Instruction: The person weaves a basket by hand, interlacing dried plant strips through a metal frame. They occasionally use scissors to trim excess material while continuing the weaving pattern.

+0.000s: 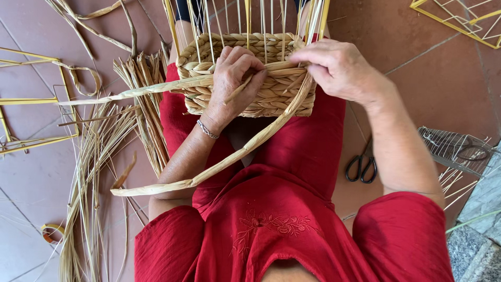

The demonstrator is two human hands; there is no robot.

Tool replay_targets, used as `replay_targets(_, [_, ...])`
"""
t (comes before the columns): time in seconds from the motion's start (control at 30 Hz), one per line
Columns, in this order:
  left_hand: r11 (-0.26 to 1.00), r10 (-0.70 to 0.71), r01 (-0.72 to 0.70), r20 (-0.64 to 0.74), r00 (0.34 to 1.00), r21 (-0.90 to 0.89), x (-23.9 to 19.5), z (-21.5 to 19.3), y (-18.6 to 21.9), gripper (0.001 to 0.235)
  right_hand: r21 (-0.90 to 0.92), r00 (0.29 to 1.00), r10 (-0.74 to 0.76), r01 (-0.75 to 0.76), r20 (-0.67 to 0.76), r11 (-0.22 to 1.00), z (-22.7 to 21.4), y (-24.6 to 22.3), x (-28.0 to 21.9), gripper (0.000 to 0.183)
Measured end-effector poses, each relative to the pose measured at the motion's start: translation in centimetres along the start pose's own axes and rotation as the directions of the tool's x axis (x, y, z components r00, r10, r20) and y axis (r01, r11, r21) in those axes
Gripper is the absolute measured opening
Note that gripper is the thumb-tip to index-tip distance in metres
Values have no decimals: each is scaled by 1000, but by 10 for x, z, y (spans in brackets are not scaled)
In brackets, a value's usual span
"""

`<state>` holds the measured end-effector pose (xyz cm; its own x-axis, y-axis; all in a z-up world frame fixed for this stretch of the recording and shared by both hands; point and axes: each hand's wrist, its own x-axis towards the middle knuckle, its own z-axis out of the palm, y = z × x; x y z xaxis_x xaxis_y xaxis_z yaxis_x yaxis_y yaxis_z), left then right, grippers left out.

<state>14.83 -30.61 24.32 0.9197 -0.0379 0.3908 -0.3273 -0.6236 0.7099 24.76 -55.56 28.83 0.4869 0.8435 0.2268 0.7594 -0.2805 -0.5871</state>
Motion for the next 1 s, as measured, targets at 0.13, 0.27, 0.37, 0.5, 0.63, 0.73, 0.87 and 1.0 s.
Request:
replay_targets(0.13, [1000,-10,10,-1,1000,-28,1,-2,-3,14,107,982,9,-30,189,994,-20,-6,-5,55])
replay_targets(0.27, [998,-20,20,0,1000,-64,-1,0,-8,14,-163,999,-33,34,11,986,7,-11,-13,42])
replay_targets(0.37, [994,-41,45,38,998,-102,-1,1,-14,14,-211,986,-84,53,-142,976,27,-7,-17,29])
replay_targets(0.5, [913,162,-196,125,979,356,-4,4,-17,19,-40,956,126,-141,-265,989,35,-2,-15,14])
replay_targets(0.63, [1000,19,-19,4,1000,-7,-12,4,-14,17,129,938,267,-243,-221,961,28,-6,-13,12])
replay_targets(0.73, [988,-84,84,6,996,-132,-14,2,-9,17,160,940,299,-274,-165,948,25,-6,-11,17])
replay_targets(0.87, [595,-571,451,45,820,-665,-19,-8,-2,16,61,924,323,-317,-202,946,34,-4,-6,12])
replay_targets(1.0, [198,-672,138,-31,740,-970,-41,-26,5,17,5,901,323,-336,-290,942,43,-4,-2,13])
